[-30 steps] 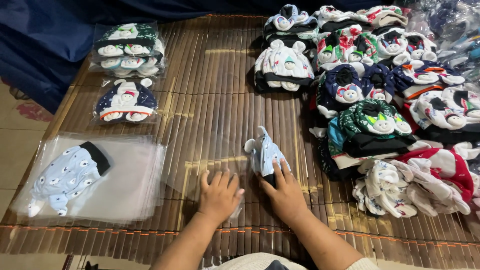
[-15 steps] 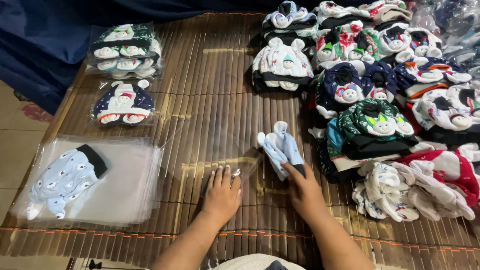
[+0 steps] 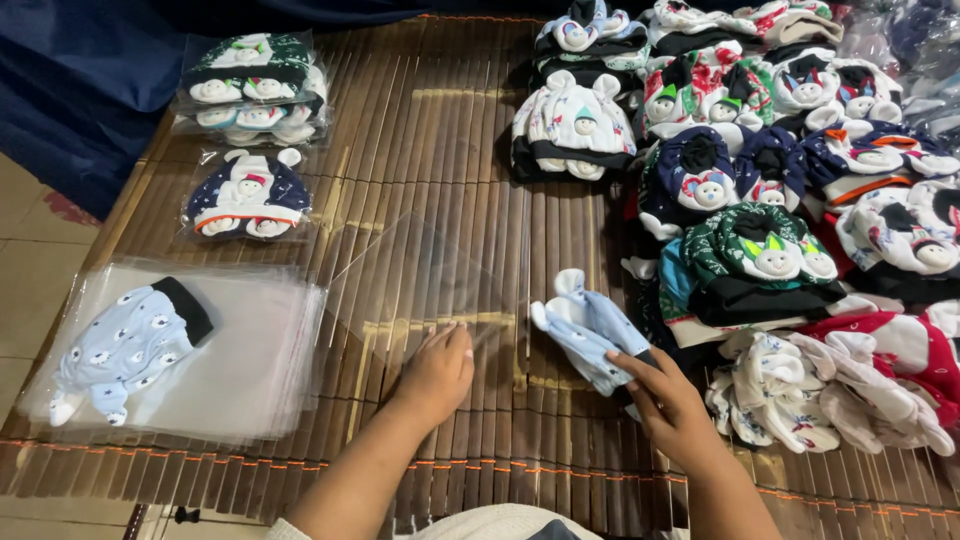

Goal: Packaging baby hats and booties into plastic bags and stacking them for storage.

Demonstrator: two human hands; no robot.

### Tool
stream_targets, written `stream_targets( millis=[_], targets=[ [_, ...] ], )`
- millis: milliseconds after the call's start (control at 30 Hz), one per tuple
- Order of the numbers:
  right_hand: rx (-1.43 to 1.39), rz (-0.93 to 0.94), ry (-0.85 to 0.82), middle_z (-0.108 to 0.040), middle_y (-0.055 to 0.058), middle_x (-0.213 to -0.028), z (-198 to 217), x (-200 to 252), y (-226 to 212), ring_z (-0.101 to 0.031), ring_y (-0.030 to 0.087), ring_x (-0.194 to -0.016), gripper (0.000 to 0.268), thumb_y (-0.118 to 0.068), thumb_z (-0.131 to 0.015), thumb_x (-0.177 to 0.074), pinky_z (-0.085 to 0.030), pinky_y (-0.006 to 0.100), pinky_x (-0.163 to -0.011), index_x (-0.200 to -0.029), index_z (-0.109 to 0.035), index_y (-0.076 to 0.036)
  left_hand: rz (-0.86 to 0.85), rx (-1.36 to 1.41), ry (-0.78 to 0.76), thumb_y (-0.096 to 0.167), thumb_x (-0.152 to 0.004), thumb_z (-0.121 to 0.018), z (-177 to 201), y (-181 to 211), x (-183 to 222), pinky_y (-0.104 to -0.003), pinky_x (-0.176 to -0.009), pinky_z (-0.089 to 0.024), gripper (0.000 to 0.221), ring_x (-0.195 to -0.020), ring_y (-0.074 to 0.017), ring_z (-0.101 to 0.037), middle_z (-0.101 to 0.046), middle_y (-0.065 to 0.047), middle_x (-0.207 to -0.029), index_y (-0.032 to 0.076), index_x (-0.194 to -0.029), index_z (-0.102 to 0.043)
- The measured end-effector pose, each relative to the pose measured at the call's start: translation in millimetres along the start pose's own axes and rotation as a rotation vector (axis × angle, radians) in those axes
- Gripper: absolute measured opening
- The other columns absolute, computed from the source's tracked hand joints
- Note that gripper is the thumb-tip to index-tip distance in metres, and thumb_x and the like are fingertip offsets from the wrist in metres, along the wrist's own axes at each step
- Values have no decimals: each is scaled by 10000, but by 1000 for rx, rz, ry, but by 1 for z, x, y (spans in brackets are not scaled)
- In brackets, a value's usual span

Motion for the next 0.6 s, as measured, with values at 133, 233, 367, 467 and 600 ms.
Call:
stream_targets(
  millis=[133,233,367,467,600],
  targets=[
    [-108,-26,-100,-675,53,-1143,1,6,-2,-592,143,-771,452,66,-607,-889,-458,246,-653,-1281,-737,-118,86,84,-10,78,-936,-520,12,-2,1,-529,-615,-482,103,-665,-390,-648,-678,-161,-783,92,-1035,-494],
    [-191,-6,-208,-695,65,-1126,-4,3,-14,-589,158,-742,409,25,-604,-893,-456,273,-635,-1255,-751,-97,159,181,-60,147,-991,-474,15,-4,2,-534,-662,-489,138,-740,-403,-678,-717,-164,-858,104,-1117,-511],
    [-205,-20,-283,-688,40,-1091,-17,-3,-26,-552,140,-720,405,30,-613,-893,-426,265,-605,-1242,-766,-106,72,193,2,131,-987,-491,20,5,3,-577,-857,-442,81,-730,-446,-648,-706,-173,-810,112,-1066,-495],
    [-182,-4,-309,-700,42,-1109,-24,-5,-29,-598,161,-770,428,50,-604,-877,-460,278,-653,-1238,-768,-113,-33,195,38,89,-973,-509,19,5,5,-631,-1107,-388,58,-802,-434,-665,-721,-131,-857,88,-1026,-487],
    [-118,-100,-347,-677,12,-968,-24,-7,-30,-546,149,-702,440,36,-598,-886,-433,284,-607,-1245,-780,-143,-42,153,-26,60,-939,-504,21,6,7,-609,-1180,-325,142,-757,-337,-678,-715,-96,-813,70,-1081,-513]
  ],
)
Point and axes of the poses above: each hand's wrist, its own x-axis away from the middle knuckle, its own z-axis out of the back of the hand, y = z × x, the point moved 1 cm from there along -x, towards the middle knuckle
